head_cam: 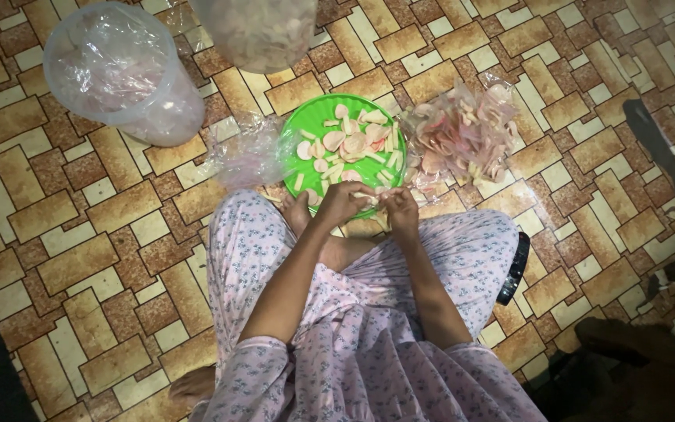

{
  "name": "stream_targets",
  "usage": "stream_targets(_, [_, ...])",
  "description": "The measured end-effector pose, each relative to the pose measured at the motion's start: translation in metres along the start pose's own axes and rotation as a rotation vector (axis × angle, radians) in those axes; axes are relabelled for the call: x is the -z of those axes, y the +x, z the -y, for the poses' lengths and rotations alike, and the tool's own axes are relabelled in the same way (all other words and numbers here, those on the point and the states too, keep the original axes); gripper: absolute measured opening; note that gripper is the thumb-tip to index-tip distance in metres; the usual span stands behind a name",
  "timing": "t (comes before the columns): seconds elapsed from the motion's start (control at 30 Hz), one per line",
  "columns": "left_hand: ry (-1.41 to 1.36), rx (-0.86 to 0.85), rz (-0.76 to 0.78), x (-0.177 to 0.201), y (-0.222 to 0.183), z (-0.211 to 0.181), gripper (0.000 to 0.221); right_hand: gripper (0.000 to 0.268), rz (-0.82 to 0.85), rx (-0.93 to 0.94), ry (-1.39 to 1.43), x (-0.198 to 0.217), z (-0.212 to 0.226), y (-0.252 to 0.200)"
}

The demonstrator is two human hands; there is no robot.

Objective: Peeling garlic cloves by hand and separating the skins on a plate.

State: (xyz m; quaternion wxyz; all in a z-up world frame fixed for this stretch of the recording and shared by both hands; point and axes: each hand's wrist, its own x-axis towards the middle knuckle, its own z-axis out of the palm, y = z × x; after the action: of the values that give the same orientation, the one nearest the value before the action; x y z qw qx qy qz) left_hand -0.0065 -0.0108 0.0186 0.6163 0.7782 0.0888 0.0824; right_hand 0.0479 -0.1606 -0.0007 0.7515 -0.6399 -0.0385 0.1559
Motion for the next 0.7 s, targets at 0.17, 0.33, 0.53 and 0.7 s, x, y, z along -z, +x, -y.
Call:
stream_targets(0.17, [-0.038, 0.04, -0.008, -0.001, -0.001, -0.007, 0.024, 0.014, 0.009, 0.018, -0.009, 0.005, -0.004, -0.001])
stream_targets(0.33, [-0.187, 0.141, 0.023, 0.006, -0.006, -0.025, 0.024, 0.013, 0.005, 0.009, 0.01, 0.006, -0.008, -0.001])
stream_targets(0.53, [-0.277, 0.181, 0.031, 0.005, -0.004, -0.023, 0.024, 0.011, -0.008, 0.003, -0.007, 0.002, 0.004, -0.008])
stream_targets(0.7, [-0.332, 0.199, -0.006, 0.005, -0.007, -0.031, 0.019, 0.033, 0.052, -0.06, 0.039, 0.002, 0.001, -0.003])
